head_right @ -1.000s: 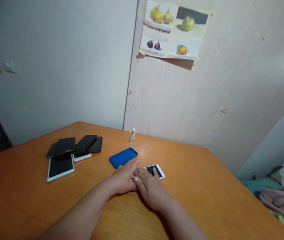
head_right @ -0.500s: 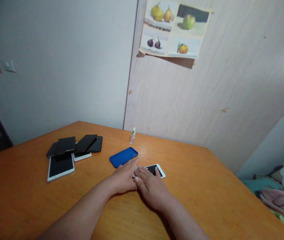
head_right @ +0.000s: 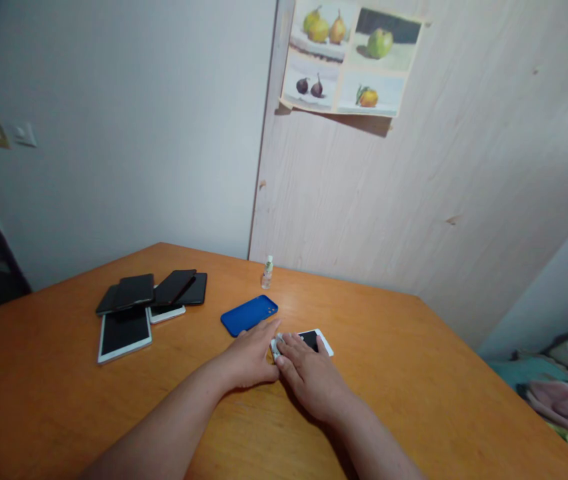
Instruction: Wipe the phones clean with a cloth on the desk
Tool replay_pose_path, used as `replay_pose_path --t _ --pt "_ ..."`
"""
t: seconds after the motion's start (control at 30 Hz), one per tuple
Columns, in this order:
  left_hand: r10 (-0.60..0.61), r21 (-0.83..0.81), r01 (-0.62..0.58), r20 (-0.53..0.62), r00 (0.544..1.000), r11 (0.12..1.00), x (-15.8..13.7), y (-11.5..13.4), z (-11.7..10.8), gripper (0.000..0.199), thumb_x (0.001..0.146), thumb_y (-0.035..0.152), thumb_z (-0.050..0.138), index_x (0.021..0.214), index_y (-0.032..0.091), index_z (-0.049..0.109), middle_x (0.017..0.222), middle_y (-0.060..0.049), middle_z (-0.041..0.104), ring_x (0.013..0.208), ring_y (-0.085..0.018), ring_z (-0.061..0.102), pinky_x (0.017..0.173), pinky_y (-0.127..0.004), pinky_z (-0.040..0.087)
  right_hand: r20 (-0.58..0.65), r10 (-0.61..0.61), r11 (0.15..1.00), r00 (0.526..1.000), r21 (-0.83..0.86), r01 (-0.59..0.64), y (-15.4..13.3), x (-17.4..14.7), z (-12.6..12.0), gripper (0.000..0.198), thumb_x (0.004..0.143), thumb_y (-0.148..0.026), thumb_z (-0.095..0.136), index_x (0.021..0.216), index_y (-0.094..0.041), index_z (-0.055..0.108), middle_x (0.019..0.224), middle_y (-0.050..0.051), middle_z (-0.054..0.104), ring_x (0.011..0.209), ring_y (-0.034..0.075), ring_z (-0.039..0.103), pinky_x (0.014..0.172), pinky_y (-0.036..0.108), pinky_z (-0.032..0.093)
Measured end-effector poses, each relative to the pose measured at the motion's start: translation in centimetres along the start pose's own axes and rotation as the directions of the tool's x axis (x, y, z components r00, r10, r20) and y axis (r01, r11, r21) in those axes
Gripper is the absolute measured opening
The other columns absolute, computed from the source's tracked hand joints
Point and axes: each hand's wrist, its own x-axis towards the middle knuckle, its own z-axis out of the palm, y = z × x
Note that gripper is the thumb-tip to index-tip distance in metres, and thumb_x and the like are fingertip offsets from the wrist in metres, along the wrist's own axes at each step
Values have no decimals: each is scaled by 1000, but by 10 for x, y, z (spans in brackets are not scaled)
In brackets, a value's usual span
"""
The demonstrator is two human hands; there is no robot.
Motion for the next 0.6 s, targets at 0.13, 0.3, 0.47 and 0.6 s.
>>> replay_pose_path --t 0.13,0.3,0.47,0.6 --pt "-1 8 1 -15 1000 1000 1 -1 1 97 68 50 64 153 21 28 160 -12 33 146 -32 32 116 -51 32 -69 231 971 971 -41 -234 24 3 -2 55 104 -50 23 148 -27 46 157 6 37 148 26 28 118 64 10" --pt "6 12 -6 -17 1000 1000 1 -1 2 94 67 49 66 151 22 32 158 -12 37 144 -34 35 114 -51 35 -81 272 956 959 -86 -279 30 2 -7 54 103 -49 28 145 -22 51 155 10 41 146 27 33 119 62 11" --pt "-5 29 5 -16 1000 1000 -1 3 -1 80 68 52 67 140 25 44 146 -12 49 132 -35 48 106 -50 42 -35 171 983 985 -62 -173 21 0 -8 55 103 -53 27 140 -25 57 154 8 44 146 28 33 120 59 13" --pt "4 45 -3 -25 1000 999 -3 5 -5 68 68 51 69 130 27 53 134 -10 57 120 -34 56 98 -47 48 -47 193 977 980 -80 -196 21 -1 -9 57 102 -51 31 146 -20 49 156 11 39 147 29 30 120 58 15"
